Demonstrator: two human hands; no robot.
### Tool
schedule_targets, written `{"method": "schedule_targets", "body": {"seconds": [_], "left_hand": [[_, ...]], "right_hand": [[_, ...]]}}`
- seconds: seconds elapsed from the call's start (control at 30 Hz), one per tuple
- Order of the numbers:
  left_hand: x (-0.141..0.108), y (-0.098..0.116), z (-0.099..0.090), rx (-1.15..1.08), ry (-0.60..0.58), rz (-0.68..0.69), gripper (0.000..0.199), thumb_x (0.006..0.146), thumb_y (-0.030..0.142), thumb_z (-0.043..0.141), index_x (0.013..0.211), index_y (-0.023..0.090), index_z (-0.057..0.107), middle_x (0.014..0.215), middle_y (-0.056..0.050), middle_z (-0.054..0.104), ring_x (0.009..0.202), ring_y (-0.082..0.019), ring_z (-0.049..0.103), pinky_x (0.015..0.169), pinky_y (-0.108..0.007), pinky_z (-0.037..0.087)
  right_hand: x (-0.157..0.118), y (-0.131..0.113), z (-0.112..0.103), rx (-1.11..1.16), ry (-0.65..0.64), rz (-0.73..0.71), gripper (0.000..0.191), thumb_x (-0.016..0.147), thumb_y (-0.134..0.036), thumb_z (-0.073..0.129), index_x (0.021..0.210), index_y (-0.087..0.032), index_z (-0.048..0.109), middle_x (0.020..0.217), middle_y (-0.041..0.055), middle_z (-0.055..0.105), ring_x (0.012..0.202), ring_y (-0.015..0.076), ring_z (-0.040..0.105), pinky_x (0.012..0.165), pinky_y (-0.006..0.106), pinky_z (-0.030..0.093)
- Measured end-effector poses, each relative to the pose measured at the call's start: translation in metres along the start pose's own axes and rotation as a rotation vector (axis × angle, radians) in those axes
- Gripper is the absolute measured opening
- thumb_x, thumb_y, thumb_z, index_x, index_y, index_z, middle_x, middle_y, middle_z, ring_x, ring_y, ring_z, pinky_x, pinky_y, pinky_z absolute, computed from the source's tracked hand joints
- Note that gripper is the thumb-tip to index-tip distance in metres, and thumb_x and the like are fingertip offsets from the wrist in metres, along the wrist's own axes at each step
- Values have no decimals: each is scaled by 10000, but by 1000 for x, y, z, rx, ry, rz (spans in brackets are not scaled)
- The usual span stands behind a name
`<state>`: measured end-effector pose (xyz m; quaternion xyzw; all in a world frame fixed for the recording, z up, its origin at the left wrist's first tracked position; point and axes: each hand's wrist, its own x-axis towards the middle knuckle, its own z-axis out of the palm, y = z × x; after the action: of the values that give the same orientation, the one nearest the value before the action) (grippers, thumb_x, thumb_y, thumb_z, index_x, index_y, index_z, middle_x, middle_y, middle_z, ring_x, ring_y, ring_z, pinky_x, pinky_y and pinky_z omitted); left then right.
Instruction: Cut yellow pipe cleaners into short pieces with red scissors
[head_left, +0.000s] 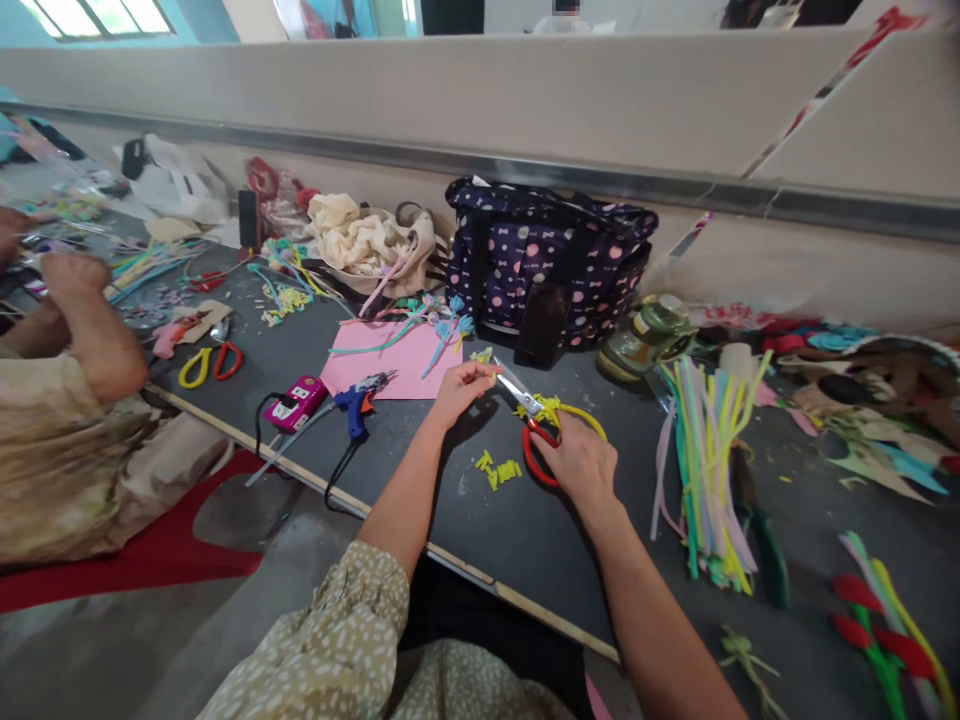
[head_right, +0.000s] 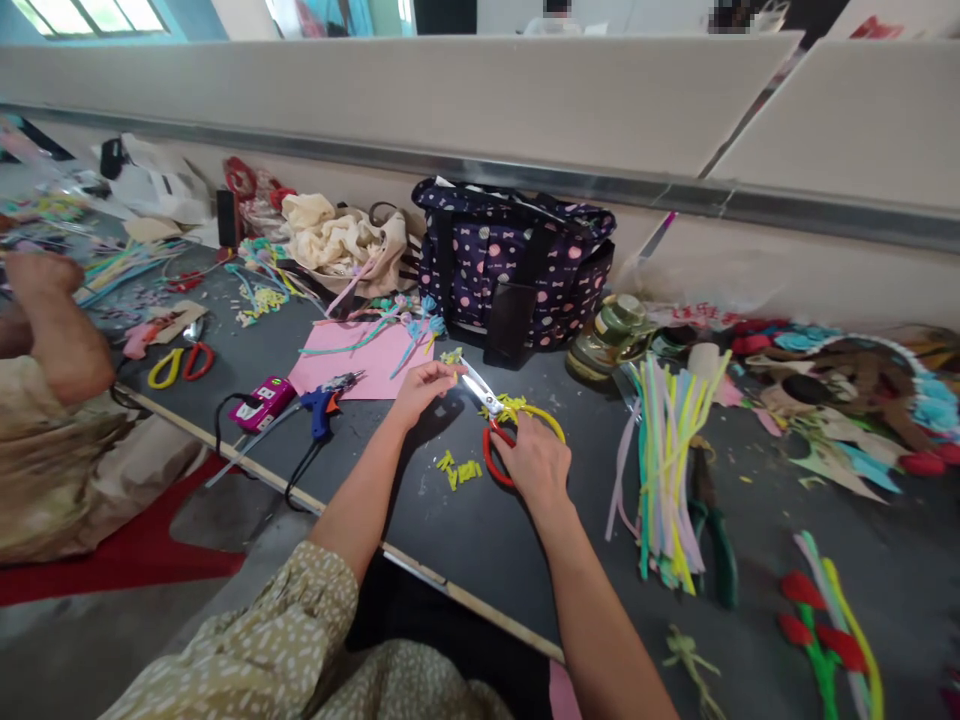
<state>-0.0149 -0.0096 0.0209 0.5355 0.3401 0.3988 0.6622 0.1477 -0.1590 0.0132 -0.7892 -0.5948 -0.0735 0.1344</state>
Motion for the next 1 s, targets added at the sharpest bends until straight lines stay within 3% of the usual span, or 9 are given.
{"method": "schedule_targets", "body": {"seconds": [0.07,0.27,0.47,0.6,0.67,0.87,1.0], "left_hand": [[2,-4,0,31,19,0,106,620,189,713,677,144,635,1065,-81,675,566,-53,485,539,-192,379],[12,-12,-13,23,225,72,134,654,244,678,734,156,618,1185,-75,622,485,-23,450,485,-186,382],[16,-14,-16,9,433,56,129,645,249,653,711,162,585,735,-6,663,439,-46,448,429,-171,341],[18,-17,-20,68,548,125,88,659,230,619,714,167,590,727,-2,635,547,-81,540,458,-174,354],[18,-19,-19,133,477,122,92,678,245,611,730,172,590,716,-1,631,547,-87,531,470,-183,356],[8,-22,2,516,58,227,89,719,253,603,720,166,619,701,-3,620,624,-114,527,606,-232,405],[0,-26,17,623,-110,223,99,741,242,584,751,163,642,729,-11,639,662,-125,557,645,-249,424]], "right_hand": [[0,0,0,1,-2,2,370,822,-540,488,918,-194,580,785,41,639,696,159,559,565,272,293],[0,4,7,6,19,30,397,818,-567,477,905,-194,582,758,38,629,689,162,554,567,268,286],[1,6,6,112,31,84,405,802,-567,480,918,-197,598,758,34,632,682,154,554,556,257,293],[2,8,8,276,10,195,417,768,-588,500,918,-215,610,668,-2,607,632,145,546,544,244,305],[3,10,11,338,2,265,444,746,-606,515,944,-223,619,649,-9,602,613,145,540,544,243,310],[6,21,19,579,-9,410,481,714,-642,523,908,-222,656,643,-6,622,594,151,537,556,243,336],[7,26,23,696,18,442,515,705,-657,526,915,-208,668,653,1,635,581,143,536,543,234,346]]}}
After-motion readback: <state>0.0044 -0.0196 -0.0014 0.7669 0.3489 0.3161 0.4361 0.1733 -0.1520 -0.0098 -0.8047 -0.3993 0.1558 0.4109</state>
